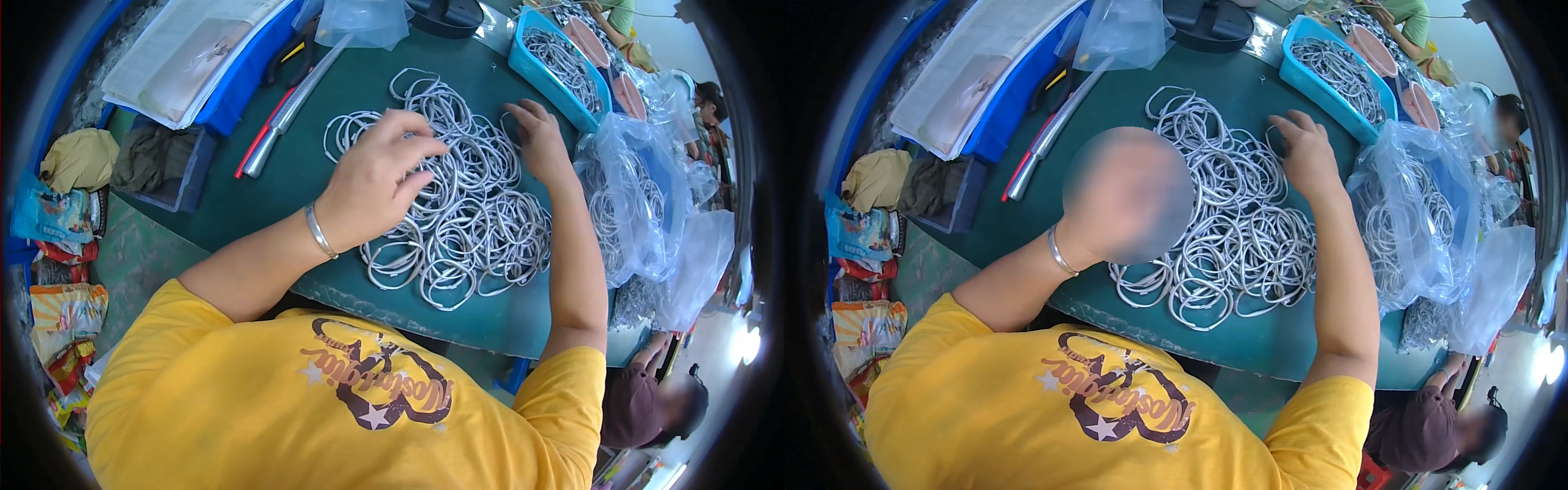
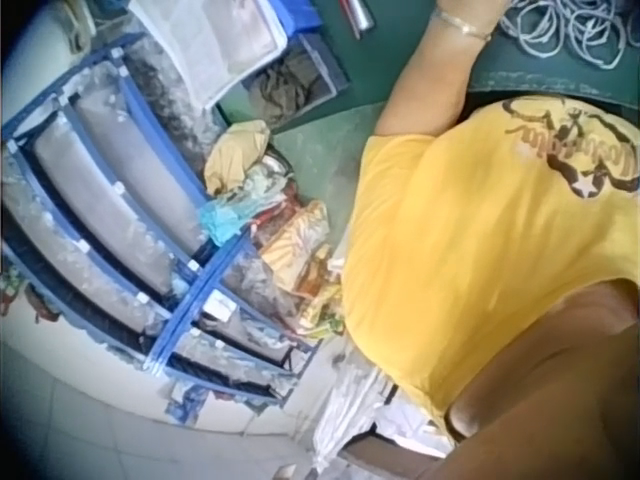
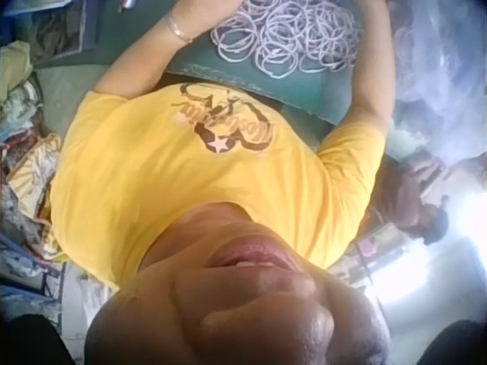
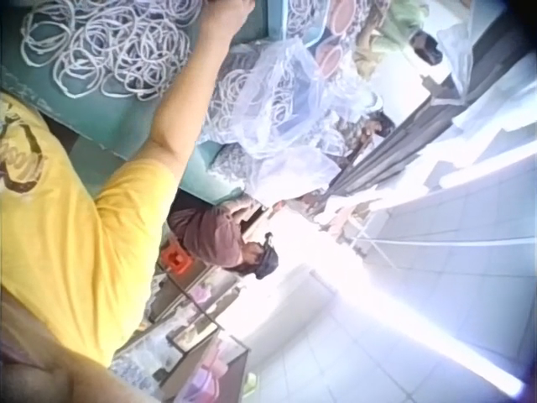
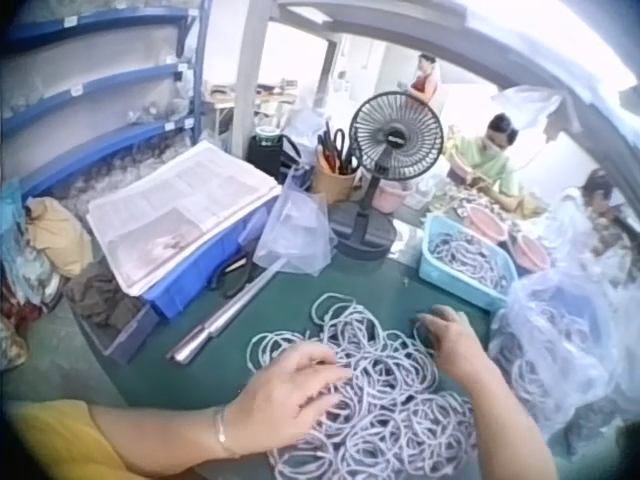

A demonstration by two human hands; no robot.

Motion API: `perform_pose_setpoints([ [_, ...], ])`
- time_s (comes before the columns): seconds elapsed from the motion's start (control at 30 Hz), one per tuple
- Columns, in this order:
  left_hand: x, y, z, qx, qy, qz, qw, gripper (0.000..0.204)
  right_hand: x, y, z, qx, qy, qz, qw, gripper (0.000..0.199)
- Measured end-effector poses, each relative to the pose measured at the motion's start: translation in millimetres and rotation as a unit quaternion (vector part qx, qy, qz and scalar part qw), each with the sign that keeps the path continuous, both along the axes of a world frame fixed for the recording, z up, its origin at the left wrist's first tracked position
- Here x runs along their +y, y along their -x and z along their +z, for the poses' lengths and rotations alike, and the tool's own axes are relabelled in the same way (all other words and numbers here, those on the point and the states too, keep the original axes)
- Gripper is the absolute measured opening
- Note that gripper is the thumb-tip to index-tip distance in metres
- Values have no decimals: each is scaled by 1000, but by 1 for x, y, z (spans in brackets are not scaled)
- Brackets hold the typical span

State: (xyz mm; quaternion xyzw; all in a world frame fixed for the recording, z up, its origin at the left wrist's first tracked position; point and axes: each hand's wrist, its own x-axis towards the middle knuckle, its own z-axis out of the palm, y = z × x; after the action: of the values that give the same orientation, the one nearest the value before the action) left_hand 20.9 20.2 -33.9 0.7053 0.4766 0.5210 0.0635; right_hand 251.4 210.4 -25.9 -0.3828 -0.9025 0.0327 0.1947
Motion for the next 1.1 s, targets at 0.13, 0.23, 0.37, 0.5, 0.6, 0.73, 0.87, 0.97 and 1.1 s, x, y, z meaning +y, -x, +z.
perform_pose_setpoints([
  [0.13,-1,-9,-4,109,15,-25,994,31,4,7,1,-99,-54,41,993,25],
  [0.23,-1,-8,-4,102,8,-33,994,29,0,-6,-1,-161,-80,23,983,9],
  [0.37,3,-9,-6,128,35,-33,991,28,-6,-28,12,-228,-94,6,969,20],
  [0.5,5,-12,-9,131,29,-29,990,29,-23,-45,41,-130,-103,-79,983,17],
  [0.6,3,-13,-5,127,29,-5,991,27,-58,-23,58,-52,-101,-87,990,10],
  [0.73,10,-14,6,164,27,-1,986,24,-119,4,59,245,138,-57,958,26],
  [0.87,13,-9,7,144,21,-27,989,16,-143,13,48,74,97,-64,990,19],
  [0.97,11,0,12,-33,22,-67,997,12,-151,22,41,169,57,-68,982,13],
  [1.1,1,-3,25,-59,-4,-27,998,19,-160,29,39,274,133,74,950,19],
])
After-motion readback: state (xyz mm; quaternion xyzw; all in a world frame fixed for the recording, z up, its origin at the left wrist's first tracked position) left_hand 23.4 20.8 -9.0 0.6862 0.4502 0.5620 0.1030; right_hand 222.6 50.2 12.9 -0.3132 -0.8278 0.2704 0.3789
